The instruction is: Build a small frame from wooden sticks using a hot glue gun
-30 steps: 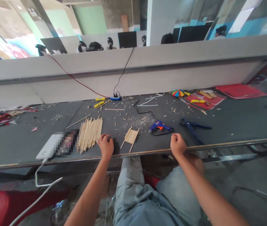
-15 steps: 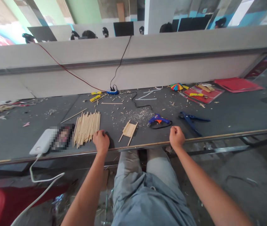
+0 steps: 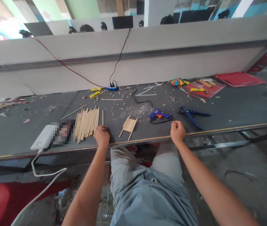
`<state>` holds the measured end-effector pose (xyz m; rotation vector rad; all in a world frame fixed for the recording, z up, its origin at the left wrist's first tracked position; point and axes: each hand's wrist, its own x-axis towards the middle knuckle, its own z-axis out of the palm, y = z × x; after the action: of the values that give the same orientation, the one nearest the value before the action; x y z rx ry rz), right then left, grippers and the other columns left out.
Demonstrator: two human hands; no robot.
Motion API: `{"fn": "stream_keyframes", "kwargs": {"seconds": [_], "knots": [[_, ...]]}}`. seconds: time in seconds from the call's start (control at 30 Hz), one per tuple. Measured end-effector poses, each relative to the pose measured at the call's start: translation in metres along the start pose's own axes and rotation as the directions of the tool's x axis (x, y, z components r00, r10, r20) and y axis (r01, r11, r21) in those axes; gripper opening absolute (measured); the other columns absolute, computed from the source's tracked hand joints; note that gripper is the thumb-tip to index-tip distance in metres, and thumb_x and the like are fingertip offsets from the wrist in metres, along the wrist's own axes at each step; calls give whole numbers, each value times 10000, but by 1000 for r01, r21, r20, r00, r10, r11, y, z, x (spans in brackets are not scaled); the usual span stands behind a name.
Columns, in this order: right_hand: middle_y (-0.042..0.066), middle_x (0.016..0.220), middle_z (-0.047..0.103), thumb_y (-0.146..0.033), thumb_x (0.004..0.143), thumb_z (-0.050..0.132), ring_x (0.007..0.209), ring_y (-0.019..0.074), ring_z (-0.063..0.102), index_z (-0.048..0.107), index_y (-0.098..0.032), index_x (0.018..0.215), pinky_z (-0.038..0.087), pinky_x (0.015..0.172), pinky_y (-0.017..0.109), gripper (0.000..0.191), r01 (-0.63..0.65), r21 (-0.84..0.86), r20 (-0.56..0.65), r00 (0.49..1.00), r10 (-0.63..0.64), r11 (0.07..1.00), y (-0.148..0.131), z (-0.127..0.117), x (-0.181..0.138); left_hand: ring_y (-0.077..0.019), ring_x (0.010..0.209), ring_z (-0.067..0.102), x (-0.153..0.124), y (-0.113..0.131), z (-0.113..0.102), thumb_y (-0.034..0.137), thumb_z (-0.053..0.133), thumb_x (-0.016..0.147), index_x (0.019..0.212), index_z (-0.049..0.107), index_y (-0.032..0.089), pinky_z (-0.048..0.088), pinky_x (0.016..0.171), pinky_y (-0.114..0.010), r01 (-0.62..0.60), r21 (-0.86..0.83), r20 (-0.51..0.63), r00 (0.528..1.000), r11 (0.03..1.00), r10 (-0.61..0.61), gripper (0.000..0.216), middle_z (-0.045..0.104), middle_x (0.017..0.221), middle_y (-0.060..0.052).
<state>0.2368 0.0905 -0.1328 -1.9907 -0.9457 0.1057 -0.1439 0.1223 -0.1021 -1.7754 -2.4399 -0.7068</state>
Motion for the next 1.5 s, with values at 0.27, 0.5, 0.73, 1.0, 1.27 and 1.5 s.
{"fn": "stream_keyframes", "kwargs": {"seconds": [0.27,0.5,0.73,1.0,1.27,1.5], "knots": [[60,723,642,-402,793,408,675,203,520,646,-184,824,321,608,270,323,-5,55,40,999,3,998,-1,-4,0,-213,969,585,29,1,-16,283,535,871,1136,541,138,485,825,-406,-31,62,252,968,998,15,302,588,1095,-96],[51,699,624,-430,755,446,698,210,534,622,-188,758,352,634,282,299,-11,178,118,993,-10,984,1,-9,-1,-217,1004,572,44,9,-23,316,552,863,1162,528,156,497,827,-412,37,8,372,927,999,-37,340,555,1163,-94],[-9,577,511,-424,746,445,543,146,468,586,-166,759,353,522,253,294,-131,432,202,978,45,892,-13,-19,4,-195,790,605,33,35,-48,261,618,765,816,641,136,475,712,-292,134,-357,452,891,924,46,137,610,699,-22],[-5,639,599,-441,724,626,557,124,515,664,-188,881,394,519,237,300,-301,594,609,774,-172,746,-94,-34,-52,-100,575,542,-62,107,-79,294,553,721,958,639,159,454,621,-233,328,-761,567,755,559,329,286,607,680,-2],[-12,688,630,-388,766,640,608,118,550,674,-213,870,438,570,240,206,-492,591,773,571,-276,639,-129,-66,-86,-74,544,499,-120,123,-87,190,675,661,834,668,134,403,571,-208,720,-684,684,576,118,447,182,600,663,1],[-8,690,650,-369,689,736,587,112,557,673,-211,828,454,533,237,220,-598,627,741,656,-144,499,-118,-69,-110,-83,541,497,-136,124,-95,148,663,648,775,647,144,410,568,-219,758,-651,689,571,36,447,129,585,638,10]]}}
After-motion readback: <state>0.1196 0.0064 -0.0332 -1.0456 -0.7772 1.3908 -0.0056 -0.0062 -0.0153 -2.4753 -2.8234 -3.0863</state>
